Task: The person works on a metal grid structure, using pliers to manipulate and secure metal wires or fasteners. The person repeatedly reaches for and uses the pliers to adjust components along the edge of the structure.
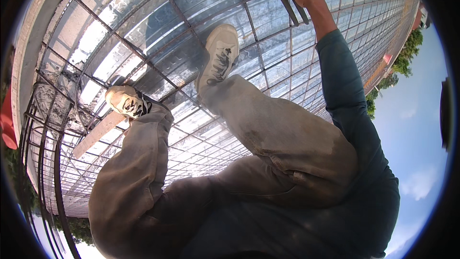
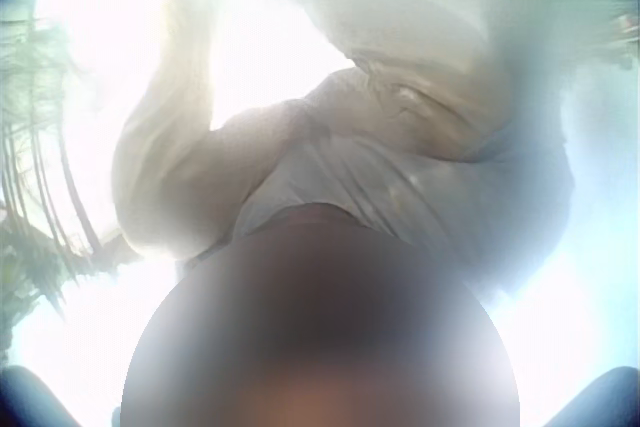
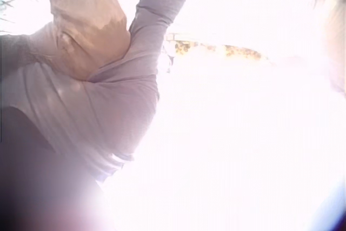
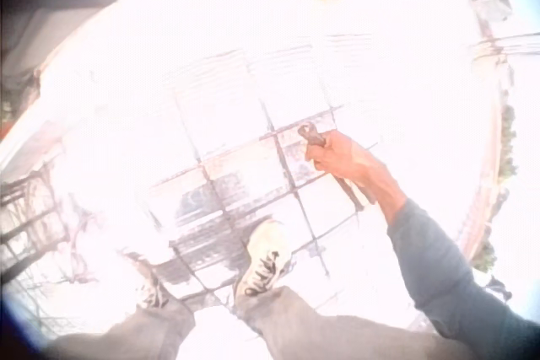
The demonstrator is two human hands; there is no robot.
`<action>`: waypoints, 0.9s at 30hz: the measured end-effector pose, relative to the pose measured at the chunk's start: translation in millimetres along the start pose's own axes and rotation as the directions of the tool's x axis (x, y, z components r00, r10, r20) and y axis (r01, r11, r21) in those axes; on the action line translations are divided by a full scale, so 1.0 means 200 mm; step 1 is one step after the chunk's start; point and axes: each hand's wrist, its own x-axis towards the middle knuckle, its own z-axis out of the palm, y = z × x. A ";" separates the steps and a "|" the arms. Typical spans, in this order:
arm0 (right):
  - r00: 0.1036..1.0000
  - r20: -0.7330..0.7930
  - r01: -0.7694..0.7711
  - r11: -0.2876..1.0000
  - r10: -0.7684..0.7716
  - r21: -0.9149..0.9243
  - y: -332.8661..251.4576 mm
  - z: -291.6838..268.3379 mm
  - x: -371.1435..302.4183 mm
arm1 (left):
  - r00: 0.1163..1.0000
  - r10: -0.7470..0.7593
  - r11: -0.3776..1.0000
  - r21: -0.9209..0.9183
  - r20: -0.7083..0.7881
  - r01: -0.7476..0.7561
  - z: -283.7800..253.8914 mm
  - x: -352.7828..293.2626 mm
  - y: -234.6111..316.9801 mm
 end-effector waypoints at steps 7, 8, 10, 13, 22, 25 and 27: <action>0.999 -0.010 -0.028 0.906 0.036 0.421 0.28 0.39 -0.40 | 0.997 0.071 0.995 0.063 0.031 -0.073 -0.30 -0.21 -0.03; 0.995 0.018 -0.096 0.875 0.099 0.474 0.41 0.51 -0.55 | 0.992 0.101 0.989 0.099 0.081 -0.109 -0.37 -0.20 0.03; 0.992 0.034 -0.124 0.853 0.124 0.507 0.65 0.77 -0.80 | 0.985 0.111 0.988 0.091 0.130 -0.123 -0.51 -0.33 -0.01; 0.925 0.218 -0.366 0.884 0.312 0.291 0.79 0.92 -1.27 | 0.912 0.302 0.914 0.187 0.277 -0.360 -0.75 -0.51 -0.13; 0.848 0.146 -0.529 0.794 0.510 0.299 0.67 0.48 -2.42 | 0.860 0.191 0.980 -0.043 0.473 -0.194 -0.93 -0.72 0.68; 0.866 -0.011 -0.443 0.777 0.500 0.447 0.52 0.25 -2.53 | 0.758 0.317 0.863 0.157 0.570 -0.480 -0.73 -0.64 0.99; 0.847 -0.105 -0.390 0.744 0.521 0.542 0.43 0.25 -2.55 | 0.634 0.227 0.829 0.195 0.739 -0.525 -0.61 -0.82 1.30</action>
